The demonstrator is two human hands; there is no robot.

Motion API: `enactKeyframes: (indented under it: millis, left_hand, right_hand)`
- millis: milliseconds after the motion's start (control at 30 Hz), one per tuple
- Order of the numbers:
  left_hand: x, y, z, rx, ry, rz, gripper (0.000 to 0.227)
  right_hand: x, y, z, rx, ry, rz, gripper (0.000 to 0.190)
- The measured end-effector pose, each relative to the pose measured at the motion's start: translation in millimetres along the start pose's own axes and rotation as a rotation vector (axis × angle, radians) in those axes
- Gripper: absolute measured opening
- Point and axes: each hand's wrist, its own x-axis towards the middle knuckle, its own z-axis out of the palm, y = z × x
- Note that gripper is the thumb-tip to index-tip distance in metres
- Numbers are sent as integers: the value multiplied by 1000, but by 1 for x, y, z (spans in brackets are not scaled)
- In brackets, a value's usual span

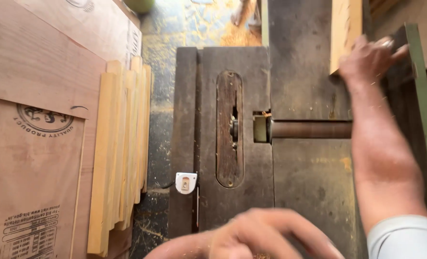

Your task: Using a jointer machine to flatten and straighten a wooden board, including measuring and marking.

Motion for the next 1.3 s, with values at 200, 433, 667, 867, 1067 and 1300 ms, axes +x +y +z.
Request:
enactKeyframes:
  millis: [200, 433, 667, 867, 1067, 1300]
  left_hand:
    - [-73, -38, -11, 778, 632, -66, 38]
    - [-180, -102, 22, 887, 1244, -320, 17]
    - [-261, -105, 68, 1153, 1281, -222, 16]
    - [-250, -113, 118, 1106, 1194, -479, 33]
    - [-288, -175, 80, 461, 983, -515, 48]
    - [-286, -167, 79, 82, 984, -550, 54]
  right_hand:
    - [-112, -131, -82, 123, -93, -39, 38]
    - [-344, -215, -258, 405, -200, -77, 39]
    - [-560, -152, -270, 1141, -789, 315, 67]
    - [-626, -161, -268, 2015, -1481, 563, 87]
    - [-639, -161, -297, 1609, -1200, 588, 82]
    - [-639, -157, -295, 1669, -1295, 602, 63]
